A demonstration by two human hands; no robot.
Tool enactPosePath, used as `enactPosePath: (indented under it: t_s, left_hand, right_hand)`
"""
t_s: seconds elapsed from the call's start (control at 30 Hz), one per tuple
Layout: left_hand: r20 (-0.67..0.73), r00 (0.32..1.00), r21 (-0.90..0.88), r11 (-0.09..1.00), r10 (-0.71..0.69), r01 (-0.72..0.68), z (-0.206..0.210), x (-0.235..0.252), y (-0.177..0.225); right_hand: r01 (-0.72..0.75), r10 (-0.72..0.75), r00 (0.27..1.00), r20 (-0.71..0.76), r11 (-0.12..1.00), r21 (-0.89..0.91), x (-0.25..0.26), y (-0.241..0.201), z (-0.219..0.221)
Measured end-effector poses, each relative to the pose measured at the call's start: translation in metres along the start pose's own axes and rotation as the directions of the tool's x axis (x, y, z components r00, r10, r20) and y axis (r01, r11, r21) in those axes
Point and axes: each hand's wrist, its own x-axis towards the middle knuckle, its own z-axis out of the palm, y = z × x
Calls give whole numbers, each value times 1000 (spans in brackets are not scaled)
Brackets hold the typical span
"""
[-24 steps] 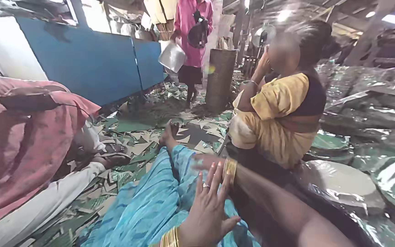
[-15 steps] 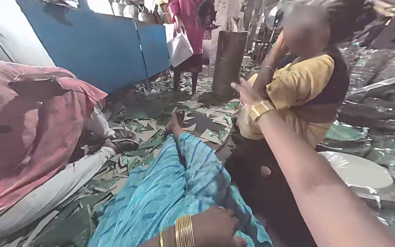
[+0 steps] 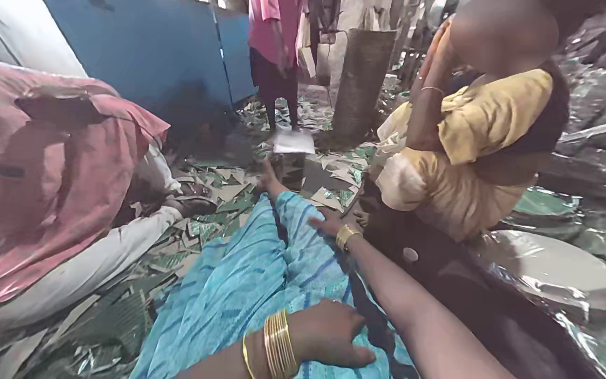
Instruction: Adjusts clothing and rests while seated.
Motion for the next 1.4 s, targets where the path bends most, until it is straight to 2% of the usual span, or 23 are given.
enactPosePath:
  t_s: [0.13, 0.2, 0.27, 0.3, 0.4, 0.5, 0.57, 0.7, 0.77, 0.83, 0.93, 1.0, 1.03, 1.1, 1.2, 1.27, 1.33, 1.37, 1.4]
  left_hand:
    - [-19, 1000, -3, 1000, 25, -25, -1, 4, -3]
    - [-1, 1000, -3, 1000, 30, -30, -5, 5, -3]
    - [-4, 999, -4, 999, 41, -41, -3, 4, -3]
    - [-8, 999, -6, 999, 44, -44, -3, 4, -4]
    - [-36, 998, -17, 999, 43, -44, -3, 2, -1]
    - [-63, 998, 9, 1000, 17, -17, -2, 2, 2]
    - [-53, 999, 25, 1000, 1, 0, -2, 2, 3]
    - [-60, 998, 17, 999, 28, -27, -12, -5, 11]
    - [-76, 996, 9, 999, 42, -42, -23, -13, 10]
    - [-178, 981, 20, 997, 72, -70, -28, -9, -11]
    - [-438, 896, 26, 997, 77, -72, -41, -6, -65]
    - [-543, 838, -117, 993, -53, -13, -55, -6, -108]
    - [-571, 807, -203, 978, -153, 42, -64, -7, -125]
    - [-571, 745, -306, 932, -343, 194, -82, -8, -153]
    - [-548, 691, -382, 876, -471, 294, -85, 9, -191]
    - [-572, 641, -465, 846, -511, 259, -70, 26, -209]
    - [-668, 560, -509, 850, -490, 136, -51, 38, -218]
    - [-697, 540, -515, 853, -472, 82, -43, 42, -221]
    - [-697, 551, -524, 850, -459, 44, -40, 43, -223]
  right_hand:
    - [-18, 33, 998, -54, 969, 247, 7, 1, 10]
    - [-56, 104, 989, -107, 923, 380, -3, -3, 13]
    - [-115, 188, 974, -125, 891, 438, -8, 5, 16]
    - [-133, 190, 975, -117, 917, 377, -8, 11, 17]
    - [-150, 152, 986, -61, 988, 36, -19, 6, 10]
    - [-53, 50, 999, -19, 970, -239, -30, -11, 0]
    - [-9, 10, 1000, 1, 951, -310, -24, -11, -1]
    - [-33, 37, 999, 8, 960, -277, -23, -9, -11]
    - [-34, 38, 999, 23, 986, -160, -24, -11, -14]
    - [-33, 33, 999, 22, 999, 0, -18, -4, -16]
    - [18, -18, 1000, 1, 990, 140, -20, -10, -29]
    - [88, -74, 996, -56, 948, 307, -26, -17, -35]
    - [132, -111, 991, -77, 917, 376, -25, -20, -37]
    - [204, -197, 979, -61, 892, 403, -13, -30, -37]
    - [320, -342, 939, 40, 910, 264, 26, -25, -26]
    - [289, -310, 949, 56, 928, 237, 54, -18, -19]
    - [180, -199, 979, 40, 942, 282, 77, -9, -15]
    - [98, -119, 992, 44, 941, 323, 81, -7, -14]
    - [27, -50, 997, 54, 930, 368, 82, -5, -13]
